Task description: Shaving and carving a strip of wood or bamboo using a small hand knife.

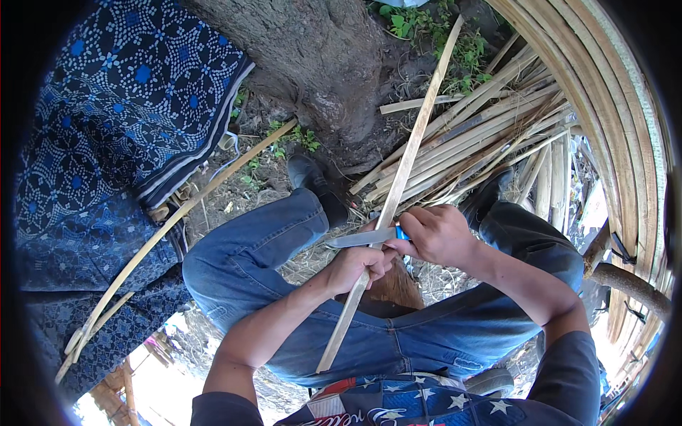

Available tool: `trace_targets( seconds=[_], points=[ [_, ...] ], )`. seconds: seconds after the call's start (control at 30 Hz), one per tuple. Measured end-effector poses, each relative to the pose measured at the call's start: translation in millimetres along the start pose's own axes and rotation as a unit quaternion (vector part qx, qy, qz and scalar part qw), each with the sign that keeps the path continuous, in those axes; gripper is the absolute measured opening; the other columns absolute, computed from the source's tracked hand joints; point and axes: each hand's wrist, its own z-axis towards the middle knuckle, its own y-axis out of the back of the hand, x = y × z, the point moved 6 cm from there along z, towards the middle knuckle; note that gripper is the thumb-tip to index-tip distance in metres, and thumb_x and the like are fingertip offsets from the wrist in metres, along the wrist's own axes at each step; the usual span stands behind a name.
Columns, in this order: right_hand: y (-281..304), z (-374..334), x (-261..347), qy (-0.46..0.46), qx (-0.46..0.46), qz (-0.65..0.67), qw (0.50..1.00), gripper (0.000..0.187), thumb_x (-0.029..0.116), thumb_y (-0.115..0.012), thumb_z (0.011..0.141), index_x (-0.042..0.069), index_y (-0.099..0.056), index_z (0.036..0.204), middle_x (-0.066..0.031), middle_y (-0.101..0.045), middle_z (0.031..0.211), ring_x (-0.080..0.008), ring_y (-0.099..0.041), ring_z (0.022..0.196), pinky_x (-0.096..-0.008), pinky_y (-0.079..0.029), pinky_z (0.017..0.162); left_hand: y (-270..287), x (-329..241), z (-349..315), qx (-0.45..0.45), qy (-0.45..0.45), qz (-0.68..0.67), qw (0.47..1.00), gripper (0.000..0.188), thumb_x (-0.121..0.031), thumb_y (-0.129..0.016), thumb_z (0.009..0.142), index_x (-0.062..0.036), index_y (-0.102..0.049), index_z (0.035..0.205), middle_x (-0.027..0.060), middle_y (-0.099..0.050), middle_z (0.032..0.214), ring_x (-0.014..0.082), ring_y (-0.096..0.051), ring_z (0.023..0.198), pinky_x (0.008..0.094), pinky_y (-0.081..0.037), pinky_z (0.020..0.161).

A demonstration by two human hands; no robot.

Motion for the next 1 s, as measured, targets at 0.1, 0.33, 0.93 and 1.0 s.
trace_targets(
  seconds=[0.1,0.33,0.93,1.0],
  points=[
    [-1.8,-1.7,-3.7,0.017,-0.043,-0.042,0.998,0.041,0.041,-0.057,0.089,0.009,-0.046,0.065,-0.0028,-0.044,0.053,-0.0180,-0.049,0.039,-0.0309,-0.038,0.035,-2.9,-5.7,-0.4,-0.017,-0.003,0.027,0.999,0.030,-0.002,-0.046,0.067,-0.0069,-0.040,0.096,0.0001,-0.038,0.064,0.0075,-0.037,0.049,0.0223,-0.031,0.039],
    [-1.1,-2.6,-117.4,-0.234,-0.014,-0.168,0.958,0.046,0.043,-0.047,0.095,0.009,-0.049,0.065,-0.0033,-0.045,0.048,-0.0160,-0.041,0.030,-0.0283,-0.034,0.027,-11.9,-15.1,-2.8,-0.046,-0.021,0.073,0.996,0.036,0.002,-0.047,0.063,-0.0096,-0.037,0.096,-0.0033,-0.031,0.061,0.0057,-0.031,0.048,0.0202,-0.024,0.039],
    [0.7,-5.2,5.5,-0.048,-0.040,0.049,0.997,0.042,0.040,-0.055,0.092,0.007,-0.047,0.067,-0.0053,-0.047,0.052,-0.0214,-0.049,0.035,-0.0336,-0.039,0.032,-6.2,-29.8,-3.4,-0.136,-0.088,0.269,0.949,0.049,-0.005,-0.056,0.064,-0.0010,-0.046,0.112,0.0031,-0.047,0.074,0.0113,-0.048,0.069,0.0270,-0.040,0.061],
    [1.6,-3.7,-0.2,-0.028,-0.043,0.033,0.998,0.042,0.040,-0.055,0.091,0.007,-0.047,0.067,-0.0047,-0.047,0.052,-0.0209,-0.049,0.035,-0.0332,-0.039,0.032,-5.5,-30.6,-3.4,-0.137,-0.084,0.269,0.950,0.058,-0.002,-0.056,0.062,0.0009,-0.045,0.118,0.0018,-0.044,0.077,0.0091,-0.044,0.069,0.0251,-0.037,0.059]
  ],
)
